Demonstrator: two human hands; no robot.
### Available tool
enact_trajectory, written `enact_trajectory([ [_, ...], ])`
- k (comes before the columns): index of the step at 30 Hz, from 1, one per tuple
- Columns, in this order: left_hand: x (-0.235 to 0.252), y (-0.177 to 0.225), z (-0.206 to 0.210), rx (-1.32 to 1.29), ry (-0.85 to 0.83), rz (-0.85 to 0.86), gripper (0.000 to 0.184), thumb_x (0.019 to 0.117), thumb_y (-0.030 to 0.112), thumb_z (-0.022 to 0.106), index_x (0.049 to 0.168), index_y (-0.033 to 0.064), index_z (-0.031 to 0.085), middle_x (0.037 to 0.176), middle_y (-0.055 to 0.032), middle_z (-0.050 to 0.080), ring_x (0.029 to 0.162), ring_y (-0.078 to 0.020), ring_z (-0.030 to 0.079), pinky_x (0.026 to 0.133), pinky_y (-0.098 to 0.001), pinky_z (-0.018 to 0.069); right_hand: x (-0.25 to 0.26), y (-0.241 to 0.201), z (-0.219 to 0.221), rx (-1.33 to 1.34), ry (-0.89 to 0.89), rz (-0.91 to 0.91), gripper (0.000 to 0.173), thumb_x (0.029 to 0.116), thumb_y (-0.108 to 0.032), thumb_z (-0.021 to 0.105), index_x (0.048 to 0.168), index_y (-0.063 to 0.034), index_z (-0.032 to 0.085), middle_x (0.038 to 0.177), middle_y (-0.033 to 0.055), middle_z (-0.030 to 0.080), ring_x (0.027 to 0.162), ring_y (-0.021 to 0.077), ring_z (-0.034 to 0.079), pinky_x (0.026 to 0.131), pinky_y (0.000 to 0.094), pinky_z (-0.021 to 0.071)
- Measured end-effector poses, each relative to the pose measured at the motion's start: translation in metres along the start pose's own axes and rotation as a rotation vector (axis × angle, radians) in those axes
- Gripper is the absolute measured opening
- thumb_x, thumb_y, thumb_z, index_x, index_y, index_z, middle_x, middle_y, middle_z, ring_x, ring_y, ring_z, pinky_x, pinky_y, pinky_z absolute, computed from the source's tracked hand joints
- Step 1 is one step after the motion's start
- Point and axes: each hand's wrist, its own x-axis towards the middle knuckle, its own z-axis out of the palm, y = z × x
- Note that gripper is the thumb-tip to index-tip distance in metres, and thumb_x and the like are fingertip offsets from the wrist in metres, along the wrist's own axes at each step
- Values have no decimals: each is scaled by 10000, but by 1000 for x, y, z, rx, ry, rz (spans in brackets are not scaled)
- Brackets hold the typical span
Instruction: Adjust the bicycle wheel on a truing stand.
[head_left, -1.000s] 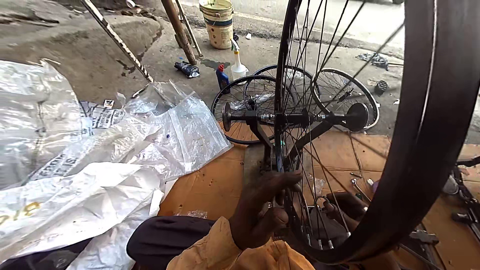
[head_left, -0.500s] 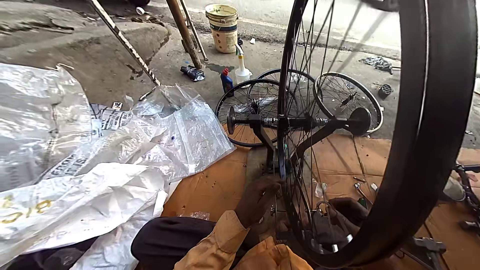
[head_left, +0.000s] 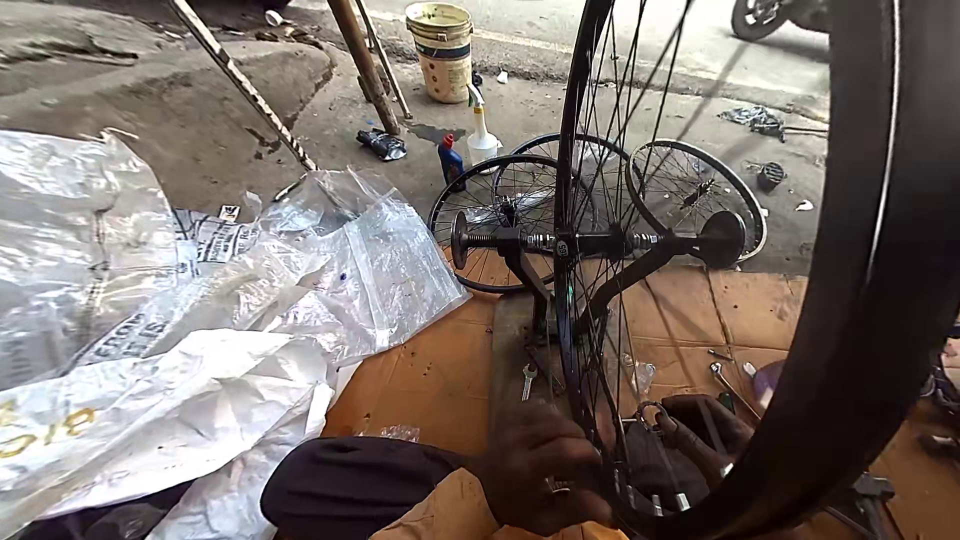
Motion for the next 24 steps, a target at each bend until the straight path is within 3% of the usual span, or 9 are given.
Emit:
enact_trajectory([
  [5, -18, 5, 7, 98, -43, 91, 313, 961, 469, 683, 1062, 173, 699, 809, 8, 662, 738, -113, 632, 680, -265, 526, -4, 2, -3, 27, 2, -1, 248, 916, -152, 745, 1097, 7, 685, 958, 124, 729, 809, 217, 709, 725, 343, 622],
  [9, -28, 8, 13, 134, -22, 55, 227, 996, 380, 645, 1027, 161, 698, 802, 13, 659, 729, -106, 615, 675, -247, 503, -5, 7, -5, 17, 2, -11, 247, 920, -146, 739, 1107, 6, 682, 946, 117, 727, 789, 203, 704, 708, 330, 616],
  [24, -32, 12, 20, 140, 0, 0, 261, 1004, 391, 627, 1107, 162, 700, 746, 18, 621, 670, -106, 579, 634, -248, 480, -6, 6, -6, 14, 16, 0, 239, 918, -128, 742, 1102, 12, 680, 946, 123, 723, 791, 202, 704, 704, 323, 617],
])
